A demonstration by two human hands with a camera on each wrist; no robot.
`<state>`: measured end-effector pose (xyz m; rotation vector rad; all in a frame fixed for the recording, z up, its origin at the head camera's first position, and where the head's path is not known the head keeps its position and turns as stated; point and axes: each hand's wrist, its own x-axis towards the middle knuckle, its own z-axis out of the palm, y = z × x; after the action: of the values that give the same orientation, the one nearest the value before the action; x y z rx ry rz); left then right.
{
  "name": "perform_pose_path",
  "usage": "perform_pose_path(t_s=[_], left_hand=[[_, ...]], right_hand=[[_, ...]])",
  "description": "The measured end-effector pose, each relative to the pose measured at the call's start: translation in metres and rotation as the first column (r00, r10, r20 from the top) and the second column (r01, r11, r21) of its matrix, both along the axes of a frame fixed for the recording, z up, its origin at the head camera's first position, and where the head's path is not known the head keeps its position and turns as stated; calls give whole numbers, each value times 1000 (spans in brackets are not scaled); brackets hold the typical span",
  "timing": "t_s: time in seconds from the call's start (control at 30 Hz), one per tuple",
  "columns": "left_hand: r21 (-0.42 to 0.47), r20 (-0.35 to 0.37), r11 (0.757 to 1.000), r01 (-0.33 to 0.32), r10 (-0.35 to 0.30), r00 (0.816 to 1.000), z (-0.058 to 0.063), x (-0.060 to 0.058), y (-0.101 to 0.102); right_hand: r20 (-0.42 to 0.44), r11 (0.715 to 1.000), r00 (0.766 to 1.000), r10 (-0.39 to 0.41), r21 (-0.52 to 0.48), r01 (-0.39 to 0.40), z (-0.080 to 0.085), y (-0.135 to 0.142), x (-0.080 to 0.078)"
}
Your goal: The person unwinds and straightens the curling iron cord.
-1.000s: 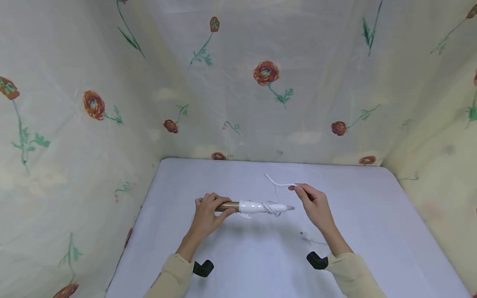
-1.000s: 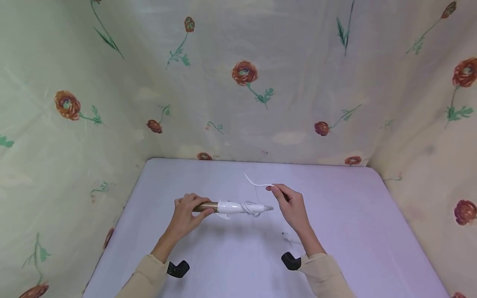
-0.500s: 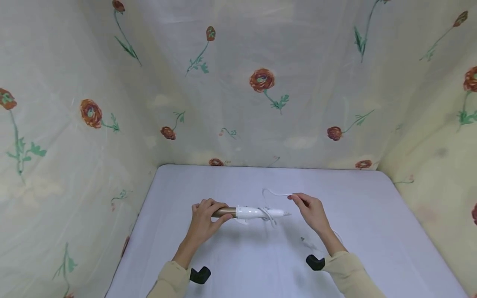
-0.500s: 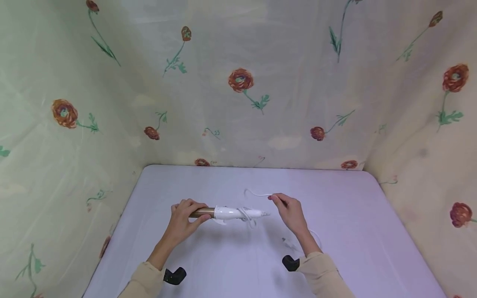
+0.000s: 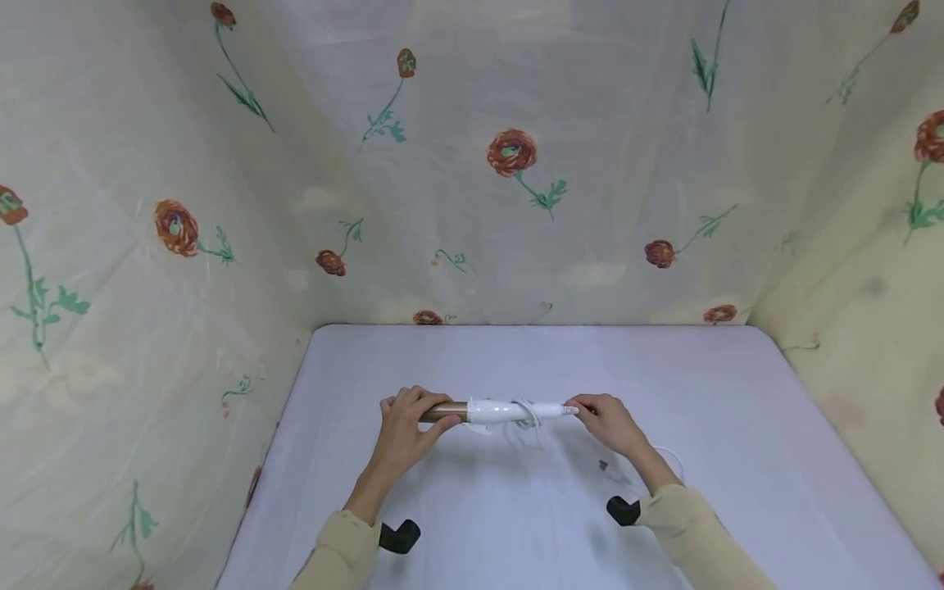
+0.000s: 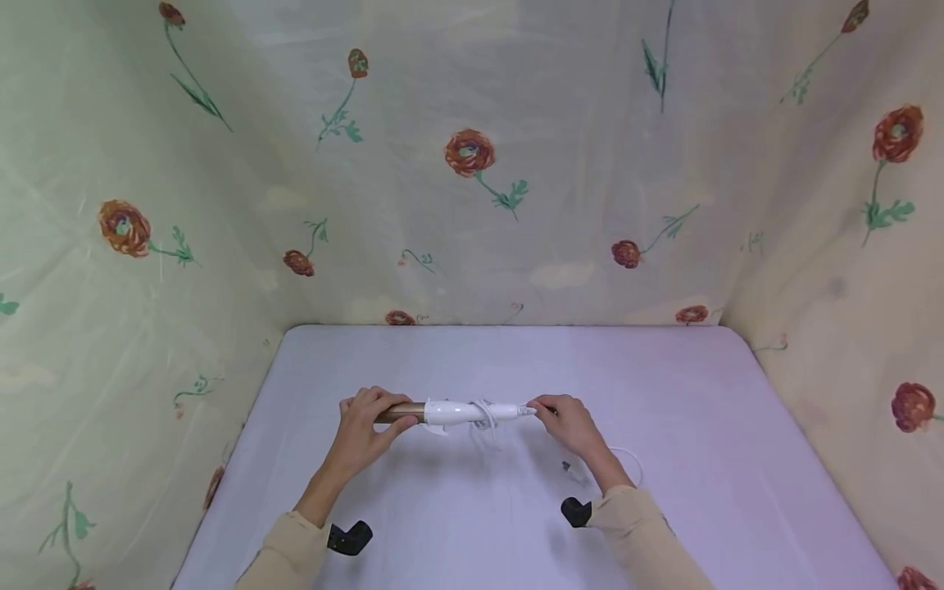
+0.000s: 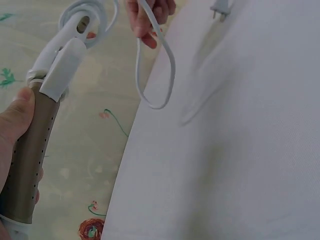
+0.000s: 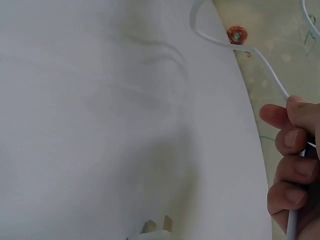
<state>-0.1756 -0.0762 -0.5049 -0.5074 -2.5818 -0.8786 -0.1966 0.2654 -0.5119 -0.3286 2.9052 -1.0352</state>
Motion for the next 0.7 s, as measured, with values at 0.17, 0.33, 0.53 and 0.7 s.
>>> perform_pose_path(t_s=[0.17, 0.33, 0.53, 0.7], left_hand=[[8, -12, 1000, 1, -1, 1000, 0, 0, 0], [19, -25, 1000, -1, 1, 1000, 0, 1, 1], [21, -22, 1000, -14, 14, 1000, 0, 1, 1], [21, -29, 999, -31, 32, 999, 0, 1, 1]], right_hand=[[95, 996, 992, 88, -3, -88, -7, -1, 6], [157, 981, 969, 193, -16, -192, -16, -2, 13], [140, 946, 937, 321, 0, -324, -27, -4, 24], [-15, 912, 914, 405, 81, -402, -31, -12, 36]])
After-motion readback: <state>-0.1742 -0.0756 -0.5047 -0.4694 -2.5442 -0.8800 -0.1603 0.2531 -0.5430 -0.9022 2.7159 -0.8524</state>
